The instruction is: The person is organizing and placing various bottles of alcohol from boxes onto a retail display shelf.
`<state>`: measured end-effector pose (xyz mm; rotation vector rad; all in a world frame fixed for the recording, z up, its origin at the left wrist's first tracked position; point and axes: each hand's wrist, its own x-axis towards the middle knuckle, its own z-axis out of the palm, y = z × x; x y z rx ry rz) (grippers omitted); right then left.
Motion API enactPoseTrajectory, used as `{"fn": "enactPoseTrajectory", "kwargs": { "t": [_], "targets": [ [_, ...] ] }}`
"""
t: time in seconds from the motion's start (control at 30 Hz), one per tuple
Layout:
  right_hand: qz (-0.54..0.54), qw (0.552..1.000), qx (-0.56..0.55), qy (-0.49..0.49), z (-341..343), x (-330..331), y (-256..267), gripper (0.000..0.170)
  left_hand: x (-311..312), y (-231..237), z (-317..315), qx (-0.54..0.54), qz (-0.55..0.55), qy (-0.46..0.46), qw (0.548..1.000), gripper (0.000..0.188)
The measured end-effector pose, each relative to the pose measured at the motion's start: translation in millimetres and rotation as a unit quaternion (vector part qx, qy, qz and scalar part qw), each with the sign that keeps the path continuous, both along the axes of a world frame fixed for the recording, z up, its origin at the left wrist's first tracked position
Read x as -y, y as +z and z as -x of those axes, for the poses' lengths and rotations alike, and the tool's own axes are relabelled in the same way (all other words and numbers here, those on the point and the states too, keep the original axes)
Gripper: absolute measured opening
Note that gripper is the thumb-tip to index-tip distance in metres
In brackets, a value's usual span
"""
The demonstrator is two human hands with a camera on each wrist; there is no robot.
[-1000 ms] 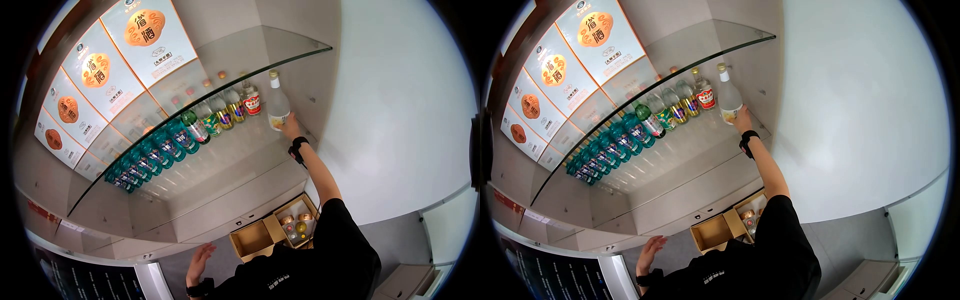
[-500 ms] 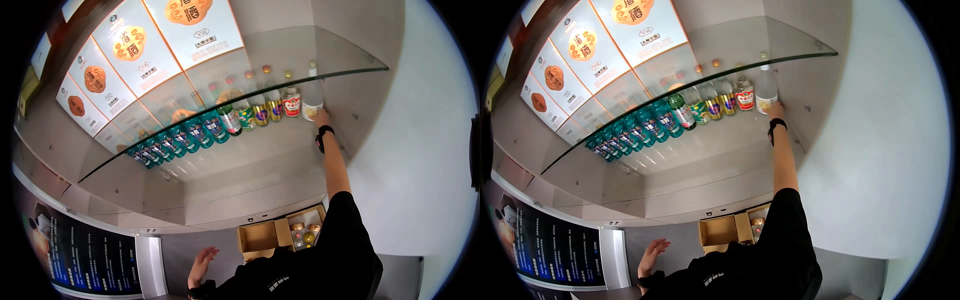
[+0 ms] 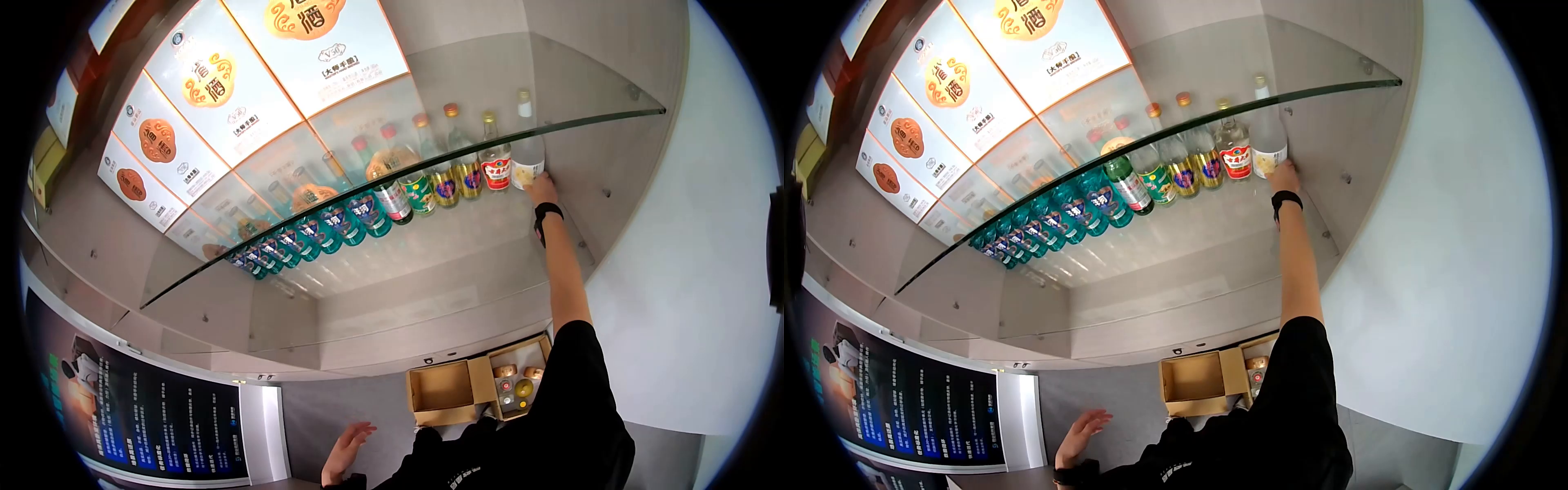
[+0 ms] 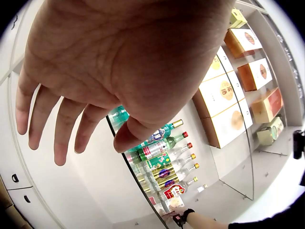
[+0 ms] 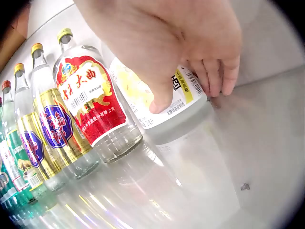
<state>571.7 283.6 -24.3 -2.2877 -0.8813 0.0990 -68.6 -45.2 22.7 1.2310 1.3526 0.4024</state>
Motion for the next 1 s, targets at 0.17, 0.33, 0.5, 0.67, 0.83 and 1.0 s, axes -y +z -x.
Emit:
{"fn": "enactPoseTrajectory", "kwargs": {
  "t": [0.17,0.33,0.5,0.67,0.83,1.0],
  "targets": [
    [-0.022,0.995,0.026,0.092,14,26,-4,0.074,12,-3,17,-0.009,0.011,-0.011,1.0,0.035],
    [0.092,0.982,0.063,0.152,31,71,10,0.07,9,-7,32,0.02,-0.004,-0.044,0.999,0.032],
    [-0.021,0.985,0.024,0.171,78,155,46,0.061,-7,-22,70,0.025,-0.049,-0.172,0.983,0.032],
    [-0.139,0.967,-0.06,0.204,151,227,42,0.031,-35,-78,105,0.059,-0.051,-0.233,0.969,0.03],
    [-0.173,0.949,-0.143,0.222,239,276,-35,0.016,-52,-123,98,0.029,-0.096,-0.265,0.959,0.028],
    [0.011,0.954,-0.168,0.249,301,296,-119,0.014,-70,-141,73,-0.011,-0.076,-0.32,0.944,0.026]
  ]
}}
